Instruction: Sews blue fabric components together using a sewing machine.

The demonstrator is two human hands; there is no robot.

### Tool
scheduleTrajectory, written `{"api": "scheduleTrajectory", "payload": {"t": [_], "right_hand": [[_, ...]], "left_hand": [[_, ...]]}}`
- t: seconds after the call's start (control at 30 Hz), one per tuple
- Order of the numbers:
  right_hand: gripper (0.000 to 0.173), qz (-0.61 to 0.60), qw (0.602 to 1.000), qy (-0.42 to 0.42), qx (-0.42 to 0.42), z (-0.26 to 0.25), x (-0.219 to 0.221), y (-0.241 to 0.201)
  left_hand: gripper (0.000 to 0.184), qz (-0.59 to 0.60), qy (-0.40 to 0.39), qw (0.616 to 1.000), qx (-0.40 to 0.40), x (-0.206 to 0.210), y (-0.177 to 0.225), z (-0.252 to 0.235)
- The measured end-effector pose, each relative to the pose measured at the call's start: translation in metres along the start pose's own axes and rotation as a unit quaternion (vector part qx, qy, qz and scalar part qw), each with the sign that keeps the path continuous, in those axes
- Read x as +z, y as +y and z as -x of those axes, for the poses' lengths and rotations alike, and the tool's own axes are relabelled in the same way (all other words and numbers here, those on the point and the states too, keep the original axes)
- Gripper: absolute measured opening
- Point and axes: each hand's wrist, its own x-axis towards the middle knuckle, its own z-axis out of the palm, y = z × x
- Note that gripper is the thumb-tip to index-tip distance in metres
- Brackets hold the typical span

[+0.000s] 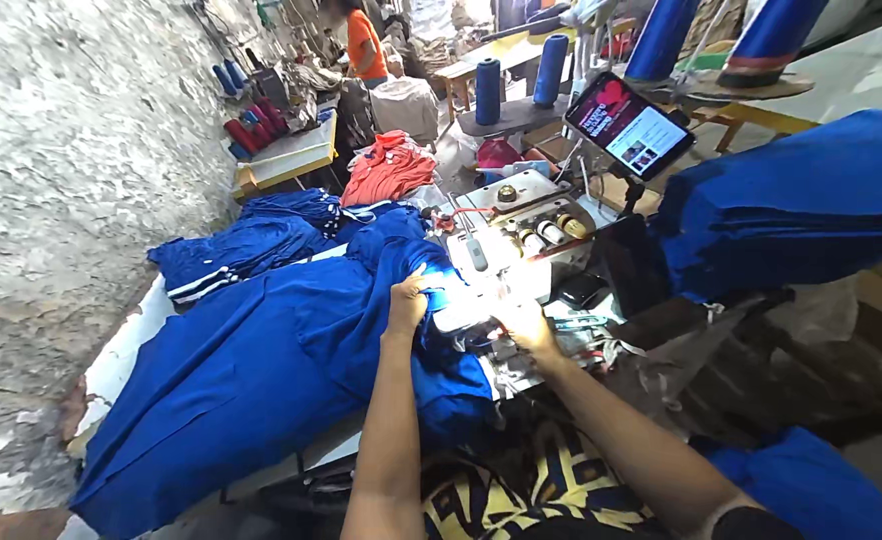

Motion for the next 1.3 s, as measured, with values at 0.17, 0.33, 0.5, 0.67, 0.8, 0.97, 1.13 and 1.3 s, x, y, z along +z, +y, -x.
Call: {"api": "scheduleTrajectory", "payload": {"t": [0.17,0.33,0.5,0.67,0.8,0.97,1.13,1.3], "right_hand": [[0.046,0.108,0.984,0.068,-0.123,0.024,-0.015,0.024],[0.042,0.183,0.961,0.055,-0.199,0.039,-0.031,0.039],[0.037,0.193,0.952,0.006,-0.239,0.044,-0.029,0.040],[0.047,0.247,0.917,-0.109,-0.295,0.042,-0.027,0.033],[0.058,0.294,0.884,-0.198,-0.304,0.031,-0.024,0.025],[0.037,0.343,0.891,-0.092,-0.283,0.017,-0.034,0.016],[0.031,0.386,0.904,-0.041,-0.181,0.005,-0.055,0.008],[0.023,0.366,0.902,-0.062,-0.222,0.026,-0.065,0.016]], "left_hand": [[0.030,-0.037,0.099,0.994,0.000,0.004,-0.009,0.021],[0.031,-0.091,0.160,0.982,-0.033,0.010,0.008,0.057],[0.034,-0.107,0.171,0.975,-0.090,0.017,0.040,0.093],[0.039,-0.113,0.094,0.978,-0.150,0.030,0.095,0.133],[0.044,-0.072,-0.052,0.987,-0.136,0.034,0.140,0.162],[0.038,-0.015,-0.083,0.996,-0.009,0.038,0.141,0.187],[0.025,-0.011,-0.043,0.998,-0.042,0.027,0.130,0.191],[0.021,0.026,-0.091,0.990,-0.102,0.027,0.134,0.204]]}}
